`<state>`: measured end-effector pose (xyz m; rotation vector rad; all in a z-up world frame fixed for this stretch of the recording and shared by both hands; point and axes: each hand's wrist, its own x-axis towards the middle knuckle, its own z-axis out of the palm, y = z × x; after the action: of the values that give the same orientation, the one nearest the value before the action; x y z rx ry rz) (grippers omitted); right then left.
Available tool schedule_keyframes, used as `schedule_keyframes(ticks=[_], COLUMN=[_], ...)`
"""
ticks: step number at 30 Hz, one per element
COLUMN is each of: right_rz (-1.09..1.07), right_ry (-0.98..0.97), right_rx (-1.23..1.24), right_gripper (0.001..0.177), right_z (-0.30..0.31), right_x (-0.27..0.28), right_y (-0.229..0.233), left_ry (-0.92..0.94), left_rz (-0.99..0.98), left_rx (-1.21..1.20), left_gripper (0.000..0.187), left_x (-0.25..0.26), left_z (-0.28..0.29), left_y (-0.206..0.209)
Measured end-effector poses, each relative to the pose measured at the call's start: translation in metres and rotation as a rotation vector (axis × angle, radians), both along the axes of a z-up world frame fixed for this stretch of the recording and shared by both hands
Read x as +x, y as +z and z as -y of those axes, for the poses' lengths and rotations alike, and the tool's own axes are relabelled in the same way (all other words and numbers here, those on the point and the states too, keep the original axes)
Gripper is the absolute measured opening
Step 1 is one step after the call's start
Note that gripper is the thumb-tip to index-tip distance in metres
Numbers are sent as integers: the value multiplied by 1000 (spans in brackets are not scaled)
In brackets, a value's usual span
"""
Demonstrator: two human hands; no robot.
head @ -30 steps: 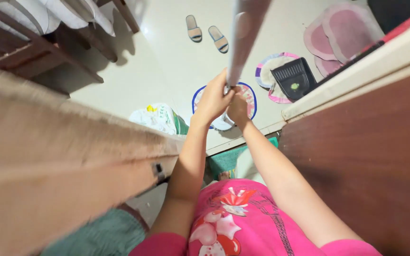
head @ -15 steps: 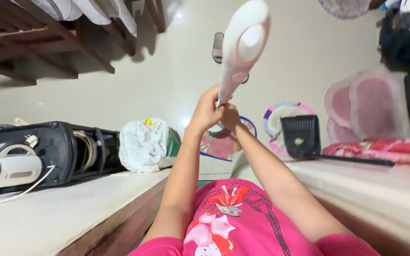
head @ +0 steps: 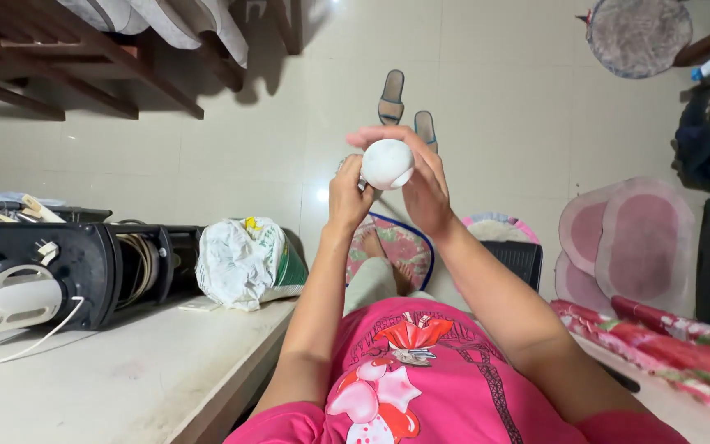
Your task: Mopping the tiled floor in a bedroom area.
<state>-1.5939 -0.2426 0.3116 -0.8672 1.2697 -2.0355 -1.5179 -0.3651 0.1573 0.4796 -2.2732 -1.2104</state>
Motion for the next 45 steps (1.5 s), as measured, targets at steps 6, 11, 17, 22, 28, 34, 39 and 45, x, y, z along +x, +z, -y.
schedule_keyframes(ticks=[6,11,17,22,28,34,39,45], right_rz=[-251,-258,-232,-237,-181,-117,-75,-225], right_ry=[31,3,91,230,512,804,1145,1421], right_rx=[-53,-104,-100,-107,-135,-132,-132,-258], right_gripper=[86,75,73,74,76,73,63,22], right_z=[54,111,155,195,258,328,375,390], right_x=[-41,-72,-100,-130,-175,-257,-328,-380], right_y=[26,22,34,43,41,26,37,45], left_ry=[117,194,233,286,467,779,1012,1305], left_rz=[-85,93,145,82,63,-80,-85,45], left_rx=[-109,-63,70,141,213,497,456,577], left_gripper=[56,36,32,42,40,36,34,18], left_x=[-47,-78,-101,-119,-145,-218,-278,-338], left_z=[46,88,125,151,179,205,216,222], left_y=[27,4,11,26,33,21,6,-22])
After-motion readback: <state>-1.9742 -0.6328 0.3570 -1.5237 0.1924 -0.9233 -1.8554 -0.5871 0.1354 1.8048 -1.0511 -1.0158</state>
